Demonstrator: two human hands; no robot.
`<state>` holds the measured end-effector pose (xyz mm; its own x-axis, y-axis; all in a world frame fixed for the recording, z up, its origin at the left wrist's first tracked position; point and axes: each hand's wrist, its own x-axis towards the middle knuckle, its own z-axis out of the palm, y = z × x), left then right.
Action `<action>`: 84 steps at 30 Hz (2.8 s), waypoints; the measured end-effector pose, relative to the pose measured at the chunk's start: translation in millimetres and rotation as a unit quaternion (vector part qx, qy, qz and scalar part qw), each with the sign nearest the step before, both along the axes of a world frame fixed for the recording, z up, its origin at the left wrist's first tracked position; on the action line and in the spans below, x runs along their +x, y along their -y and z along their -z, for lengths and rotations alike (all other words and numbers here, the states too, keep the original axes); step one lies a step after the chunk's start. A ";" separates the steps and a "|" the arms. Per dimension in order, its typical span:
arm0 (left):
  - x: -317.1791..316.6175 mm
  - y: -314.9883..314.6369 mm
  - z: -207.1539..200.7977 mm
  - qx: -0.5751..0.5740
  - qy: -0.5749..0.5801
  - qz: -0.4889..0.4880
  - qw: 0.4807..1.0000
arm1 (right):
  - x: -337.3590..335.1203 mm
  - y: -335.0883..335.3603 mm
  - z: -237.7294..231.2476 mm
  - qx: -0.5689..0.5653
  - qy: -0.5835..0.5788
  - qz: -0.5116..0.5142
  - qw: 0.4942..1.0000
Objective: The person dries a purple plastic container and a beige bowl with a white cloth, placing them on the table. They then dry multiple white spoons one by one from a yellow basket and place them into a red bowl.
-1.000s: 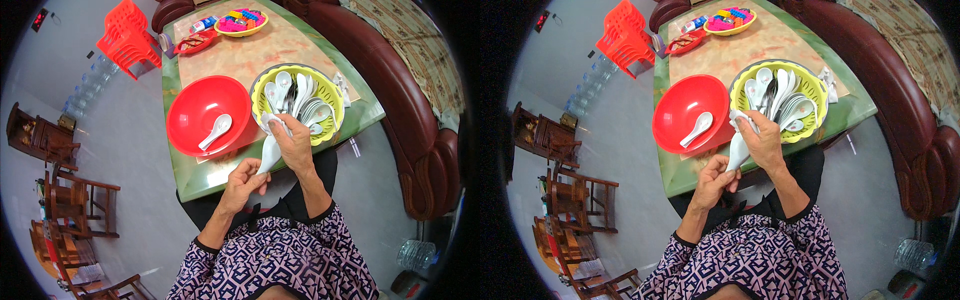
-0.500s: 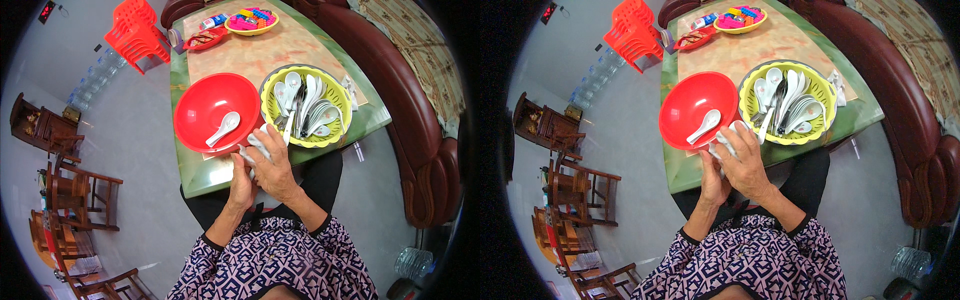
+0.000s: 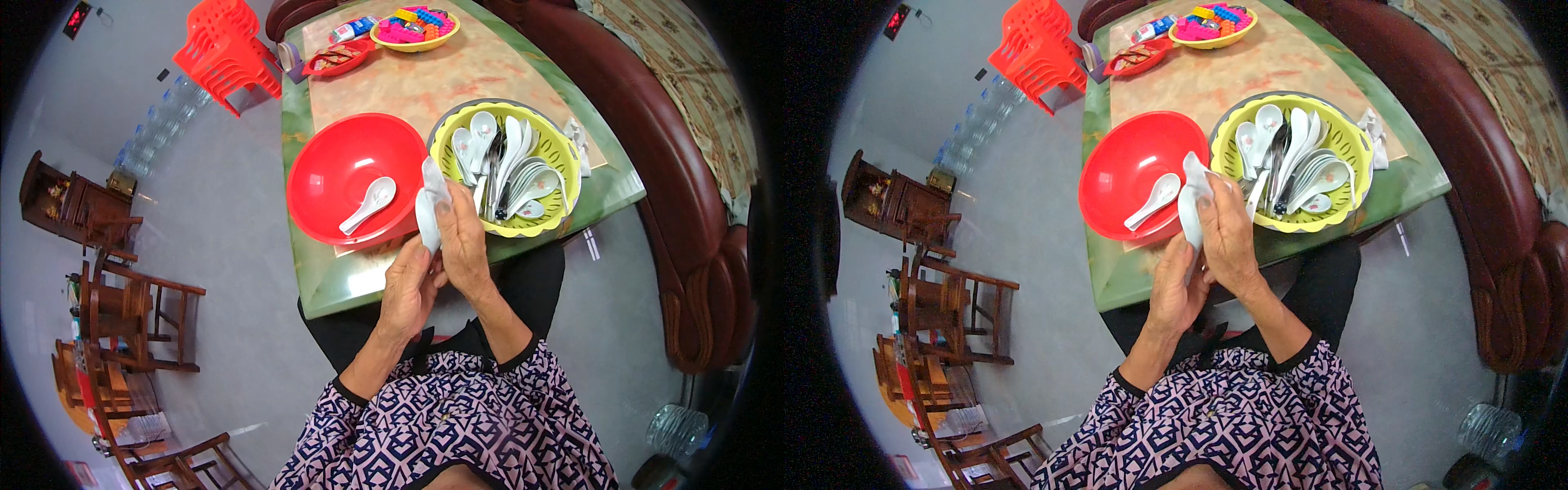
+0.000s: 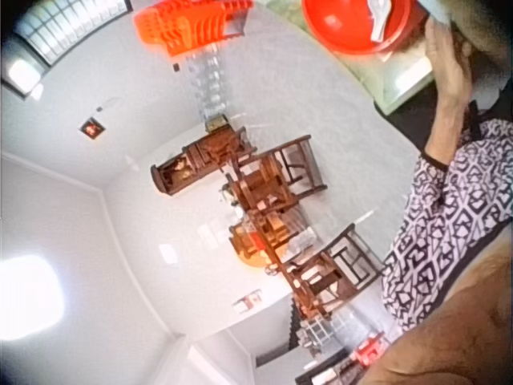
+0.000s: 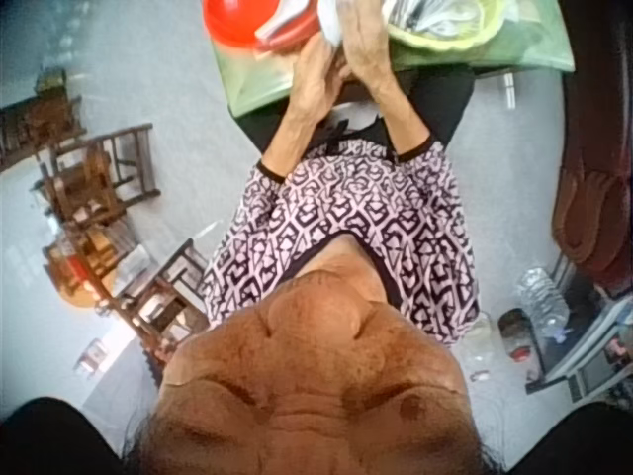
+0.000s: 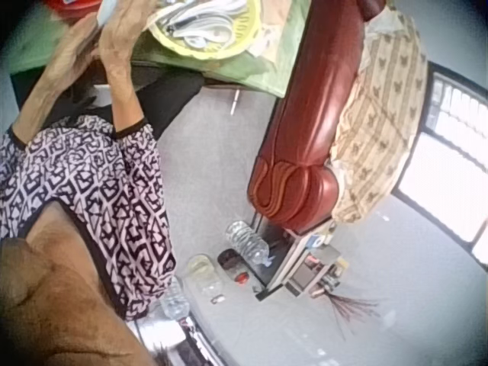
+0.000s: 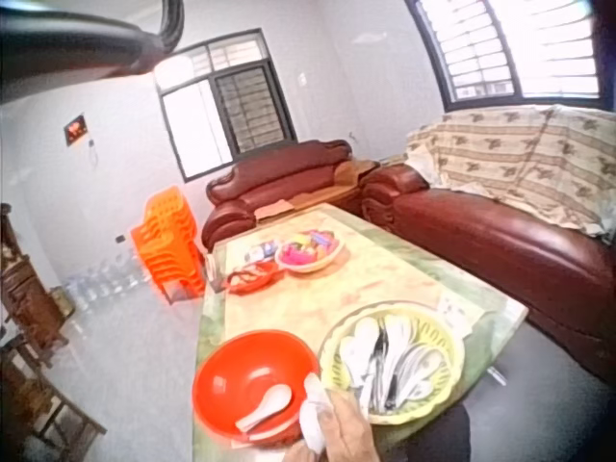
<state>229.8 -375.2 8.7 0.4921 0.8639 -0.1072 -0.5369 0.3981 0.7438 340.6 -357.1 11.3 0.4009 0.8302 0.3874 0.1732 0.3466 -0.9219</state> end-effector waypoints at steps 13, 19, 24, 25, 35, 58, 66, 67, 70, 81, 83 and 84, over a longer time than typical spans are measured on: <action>-14.0 -18.0 2.1 -0.118 0.166 -0.054 0.978 | -26.3 37.1 20.4 0.090 0.317 -0.043 0.943; -24.8 -24.1 7.5 -0.166 0.164 -0.001 0.972 | -12.2 51.0 32.3 0.136 0.334 -0.142 0.922; -19.1 -21.3 20.1 -0.165 0.155 -0.034 0.973 | -5.6 32.9 7.8 0.161 0.350 0.016 0.923; -12.0 -14.3 11.5 -0.155 0.119 -0.057 0.979 | -5.5 27.3 1.8 0.155 0.383 0.026 0.910; -26.4 -13.9 -5.5 0.111 -0.146 -0.062 0.981 | 10.2 5.3 -21.4 -0.047 -0.027 -0.038 0.998; -17.6 -20.5 -3.2 -0.207 -0.018 -0.106 0.972 | -17.5 19.5 -1.5 0.031 0.288 -0.140 0.947; -40.5 -25.8 43.7 -0.141 0.220 0.095 0.961 | -20.7 2.0 4.9 0.091 0.239 -0.001 0.967; -34.5 -21.8 41.8 -0.162 0.220 0.071 0.959 | -23.9 -2.5 5.5 0.099 0.230 0.051 0.967; -10.3 -12.3 7.3 -0.199 0.063 -0.080 0.975 | -36.4 -8.6 6.2 0.101 0.221 0.140 0.960; -8.6 -11.6 17.5 -0.211 0.121 -0.112 0.964 | -36.7 3.4 10.8 -0.020 0.288 0.056 0.956; -13.6 -14.5 26.8 -0.186 0.103 -0.104 0.972 | -28.9 13.4 5.7 -0.035 0.289 -0.007 0.957; -16.1 -14.8 29.3 -0.174 0.093 -0.101 0.975 | -24.4 18.0 3.5 -0.046 0.292 -0.038 0.955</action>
<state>213.7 -360.5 -20.6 0.3546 0.8727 -0.3357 -0.7437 0.4808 0.4645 316.2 -375.2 7.8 0.0773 0.8897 0.4500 0.6440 0.3000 -0.7038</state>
